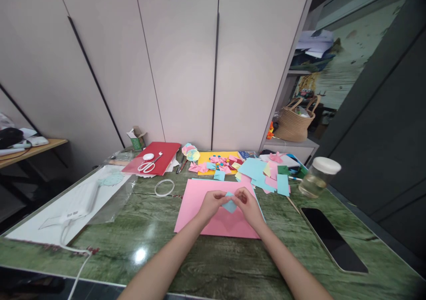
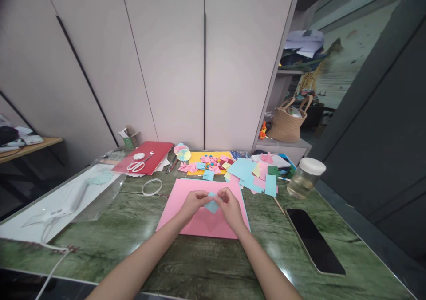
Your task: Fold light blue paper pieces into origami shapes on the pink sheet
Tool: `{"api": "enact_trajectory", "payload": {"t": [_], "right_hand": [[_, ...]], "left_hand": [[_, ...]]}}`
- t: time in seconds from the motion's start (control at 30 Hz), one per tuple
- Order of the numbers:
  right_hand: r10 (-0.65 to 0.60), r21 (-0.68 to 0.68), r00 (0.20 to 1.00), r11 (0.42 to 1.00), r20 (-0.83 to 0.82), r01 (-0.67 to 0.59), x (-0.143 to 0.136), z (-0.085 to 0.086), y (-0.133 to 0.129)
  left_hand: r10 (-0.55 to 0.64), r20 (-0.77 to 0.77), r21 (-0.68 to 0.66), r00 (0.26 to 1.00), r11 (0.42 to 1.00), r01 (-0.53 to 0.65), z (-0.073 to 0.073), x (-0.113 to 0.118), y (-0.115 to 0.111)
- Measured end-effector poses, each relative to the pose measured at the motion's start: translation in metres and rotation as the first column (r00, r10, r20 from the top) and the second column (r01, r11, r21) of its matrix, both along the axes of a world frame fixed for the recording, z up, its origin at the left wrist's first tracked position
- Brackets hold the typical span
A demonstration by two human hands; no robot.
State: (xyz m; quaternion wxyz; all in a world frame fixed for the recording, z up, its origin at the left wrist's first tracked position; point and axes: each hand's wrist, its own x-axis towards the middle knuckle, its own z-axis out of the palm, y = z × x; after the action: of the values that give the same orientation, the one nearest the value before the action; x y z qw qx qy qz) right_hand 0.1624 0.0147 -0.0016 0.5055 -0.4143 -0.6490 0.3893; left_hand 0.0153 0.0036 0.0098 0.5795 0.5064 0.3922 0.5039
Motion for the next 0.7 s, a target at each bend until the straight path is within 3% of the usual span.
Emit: {"api": "enact_trajectory", "payload": {"t": [0.43, 0.7], "right_hand": [[0.078, -0.085, 0.985, 0.992, -0.157, -0.092, 0.001, 0.002, 0.001], [0.137, -0.119, 0.988, 0.982, -0.073, -0.145, 0.002, 0.005, -0.001]], "left_hand": [[0.078, -0.034, 0.055, 0.996, 0.996, -0.076, -0.003, -0.002, 0.002], [0.123, 0.046, 0.031, 0.991, 0.992, -0.125, 0.006, 0.0, -0.004]]}}
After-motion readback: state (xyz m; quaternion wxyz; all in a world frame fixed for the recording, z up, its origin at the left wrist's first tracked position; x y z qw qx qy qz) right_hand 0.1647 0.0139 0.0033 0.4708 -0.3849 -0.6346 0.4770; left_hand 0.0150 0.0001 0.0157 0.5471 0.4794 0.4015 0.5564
